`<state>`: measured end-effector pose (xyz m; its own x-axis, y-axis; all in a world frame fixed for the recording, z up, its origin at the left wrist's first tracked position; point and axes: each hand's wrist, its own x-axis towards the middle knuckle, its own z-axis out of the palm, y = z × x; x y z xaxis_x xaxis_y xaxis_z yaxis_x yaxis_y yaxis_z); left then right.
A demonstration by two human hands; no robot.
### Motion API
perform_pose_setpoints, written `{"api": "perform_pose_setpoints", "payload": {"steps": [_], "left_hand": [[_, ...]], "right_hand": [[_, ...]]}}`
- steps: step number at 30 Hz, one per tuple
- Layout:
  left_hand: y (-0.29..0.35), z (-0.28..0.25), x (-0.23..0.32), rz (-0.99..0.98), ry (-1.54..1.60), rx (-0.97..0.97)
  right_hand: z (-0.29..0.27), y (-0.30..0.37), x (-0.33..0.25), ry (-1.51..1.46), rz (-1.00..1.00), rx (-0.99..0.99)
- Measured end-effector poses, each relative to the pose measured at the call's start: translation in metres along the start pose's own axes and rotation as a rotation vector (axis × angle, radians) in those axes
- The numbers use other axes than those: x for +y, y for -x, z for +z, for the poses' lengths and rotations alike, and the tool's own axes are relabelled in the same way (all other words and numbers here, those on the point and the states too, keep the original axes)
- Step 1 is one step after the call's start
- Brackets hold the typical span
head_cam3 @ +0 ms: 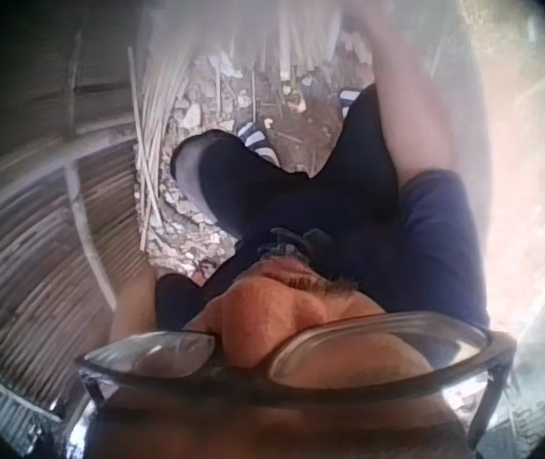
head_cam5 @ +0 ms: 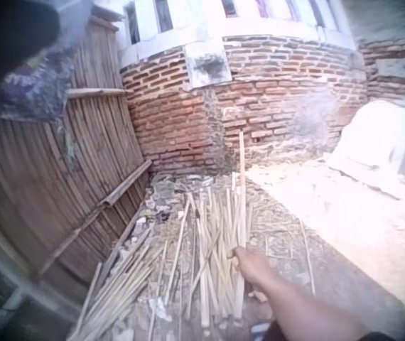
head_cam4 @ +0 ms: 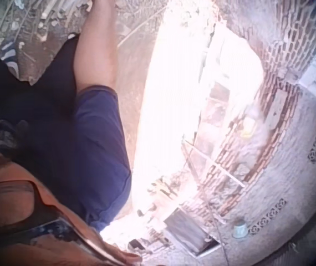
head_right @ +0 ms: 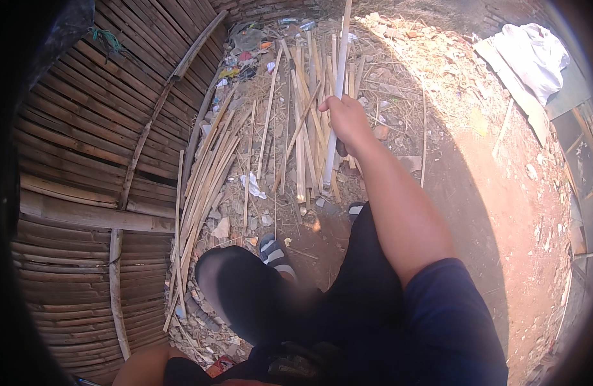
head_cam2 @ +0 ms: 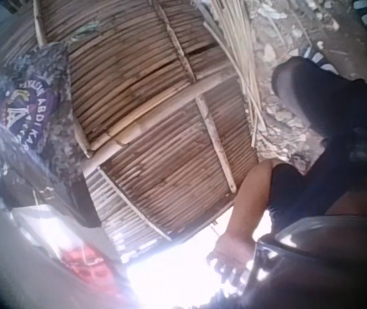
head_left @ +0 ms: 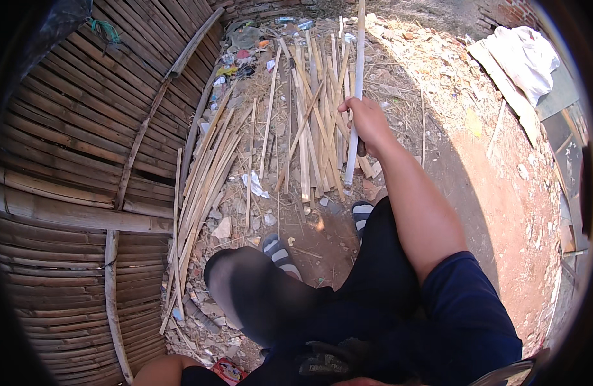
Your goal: The person uses a large knife to shave and smooth several thin strips of bamboo while sitting on the ground in an outdoor workshop area.
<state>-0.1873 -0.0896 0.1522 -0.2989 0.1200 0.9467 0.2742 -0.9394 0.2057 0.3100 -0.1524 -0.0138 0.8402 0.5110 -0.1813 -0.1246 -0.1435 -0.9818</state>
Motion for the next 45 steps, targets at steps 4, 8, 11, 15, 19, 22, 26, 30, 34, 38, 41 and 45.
{"api": "perform_pose_setpoints", "payload": {"steps": [4,8,11,15,19,22,26,30,34,38,41,45], "left_hand": [[0.002,-0.014,-0.003,0.015,-0.017,-0.093],[0.02,-0.028,0.0,-0.015,0.008,-0.21],[0.05,-0.032,-0.002,-0.085,0.108,-0.333],[0.126,-0.046,0.006,-0.245,0.33,-0.537],[0.18,-0.039,0.01,-0.312,0.567,-0.64],[0.191,-0.029,0.009,-0.357,0.644,-0.746],[0.171,0.011,-0.008,-0.485,0.552,-1.055],[0.157,0.097,0.009,-0.738,0.287,-1.34],[0.194,0.157,0.013,-0.675,0.249,-1.393],[0.22,0.177,0.01,-0.677,0.188,-1.476],[0.216,0.186,0.011,-0.766,0.126,-1.449],[0.204,0.19,0.002,-0.812,0.09,-1.369]], "right_hand": [[0.007,0.009,-0.005,0.009,0.025,-0.039],[0.014,0.012,-0.008,0.04,0.008,-0.063],[0.011,0.014,-0.006,0.072,0.002,-0.021],[0.011,0.015,-0.008,0.071,0.032,-0.056],[0.024,0.017,-0.015,0.11,0.053,-0.05],[0.031,0.023,-0.011,0.124,-0.052,-0.058],[0.048,0.025,-0.001,0.1,-0.104,-0.064],[0.068,0.044,-0.003,0.062,-0.217,-0.037],[0.088,0.048,0.004,0.119,-0.345,-0.008],[0.1,0.059,0.001,0.216,-0.478,-0.013],[0.096,0.072,-0.007,0.289,-0.513,-0.054],[0.076,0.064,-0.012,0.401,-0.526,-0.123]]}}
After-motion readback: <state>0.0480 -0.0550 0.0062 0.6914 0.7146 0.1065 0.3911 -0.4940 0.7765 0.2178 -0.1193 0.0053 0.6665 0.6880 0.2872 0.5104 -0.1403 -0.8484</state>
